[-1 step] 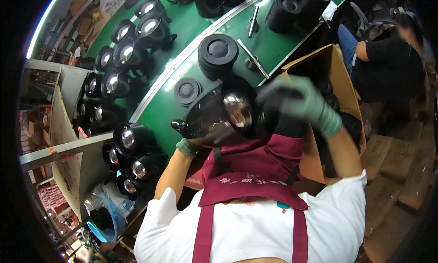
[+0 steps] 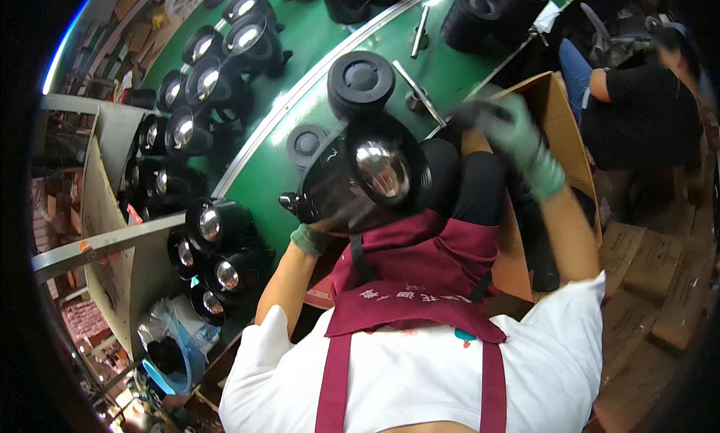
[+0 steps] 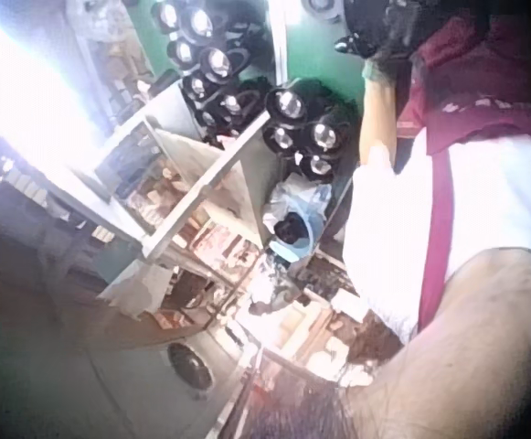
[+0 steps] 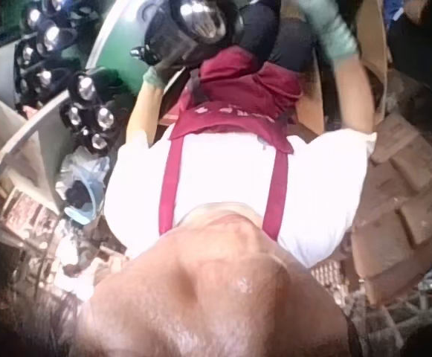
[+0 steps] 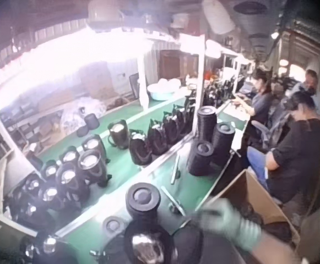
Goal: The person repeatedly picks up black kettle bodies from a conveyor, inserts a metal inner liner, and places a black lid on top. The assembled kettles are then placed into a cardboard box.
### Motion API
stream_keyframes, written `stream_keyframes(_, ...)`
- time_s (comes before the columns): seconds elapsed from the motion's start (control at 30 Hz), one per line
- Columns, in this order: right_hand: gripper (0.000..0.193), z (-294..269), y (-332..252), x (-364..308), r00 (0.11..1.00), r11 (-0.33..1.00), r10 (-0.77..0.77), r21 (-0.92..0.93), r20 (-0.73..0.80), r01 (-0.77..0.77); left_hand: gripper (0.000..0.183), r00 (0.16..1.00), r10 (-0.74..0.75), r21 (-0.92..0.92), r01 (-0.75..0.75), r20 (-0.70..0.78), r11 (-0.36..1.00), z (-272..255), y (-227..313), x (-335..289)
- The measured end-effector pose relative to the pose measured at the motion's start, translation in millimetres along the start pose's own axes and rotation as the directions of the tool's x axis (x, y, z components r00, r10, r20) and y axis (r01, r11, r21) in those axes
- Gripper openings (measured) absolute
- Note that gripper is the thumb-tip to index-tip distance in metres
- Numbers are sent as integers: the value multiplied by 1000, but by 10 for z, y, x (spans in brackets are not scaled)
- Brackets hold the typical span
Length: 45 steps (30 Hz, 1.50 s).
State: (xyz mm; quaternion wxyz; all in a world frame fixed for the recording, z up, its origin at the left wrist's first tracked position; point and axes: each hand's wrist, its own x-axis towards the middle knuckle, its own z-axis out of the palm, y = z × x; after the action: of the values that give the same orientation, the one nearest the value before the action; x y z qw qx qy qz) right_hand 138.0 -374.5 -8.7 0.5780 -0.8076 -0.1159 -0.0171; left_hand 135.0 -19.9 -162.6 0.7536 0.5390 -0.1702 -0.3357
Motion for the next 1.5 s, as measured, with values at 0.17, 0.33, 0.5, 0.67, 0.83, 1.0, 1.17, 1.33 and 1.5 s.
stream_keyframes(0.17, 75, -1089, 1464, 1366, 870, 462, -175, -818, -462, -341, 46, 932, -317, -440, 214, -177, 872, -315, -516, -242)
stream_keyframes(0.33, 91, -1784, 2469, 2175, 869, 326, 91, -810, -486, -488, 45, 935, -295, -404, 197, -197, 893, -222, -512, -294)
stream_keyframes(0.5, 89, -1881, 2506, 2316, 829, 74, 306, -857, -467, -510, 43, 939, -278, -341, 199, -201, 919, -141, -502, -235)
stream_keyframes(0.67, 83, -1715, 2016, 1985, 902, 83, 63, -898, -427, -431, 41, 947, -282, -279, 233, -150, 932, -105, -485, -189)
stream_keyframes(0.83, 88, -896, 1039, 1190, 954, 975, -169, 101, -247, 199, 39, 959, -236, -161, 211, -156, 964, -81, -352, -313)
stream_keyframes(1.0, 95, 489, -96, -250, 987, 896, -111, 417, -115, 150, 38, 990, 79, 409, -25, -116, 912, 53, 18, -265)
stream_keyframes(1.17, 99, 653, -300, -770, 989, 952, -17, 301, -147, 61, 36, 971, 235, 670, -204, 45, 714, 91, -32, -420)
stream_keyframes(1.33, 97, 669, -429, -1019, 983, 989, -89, 102, -160, 107, 33, 996, 91, 181, -85, -24, 980, -56, -264, -603)
stream_keyframes(1.5, 99, 811, -418, -1211, 972, 953, -30, 285, -232, 98, 28, 996, 9, -28, -12, -89, 1000, 36, -81, -636)
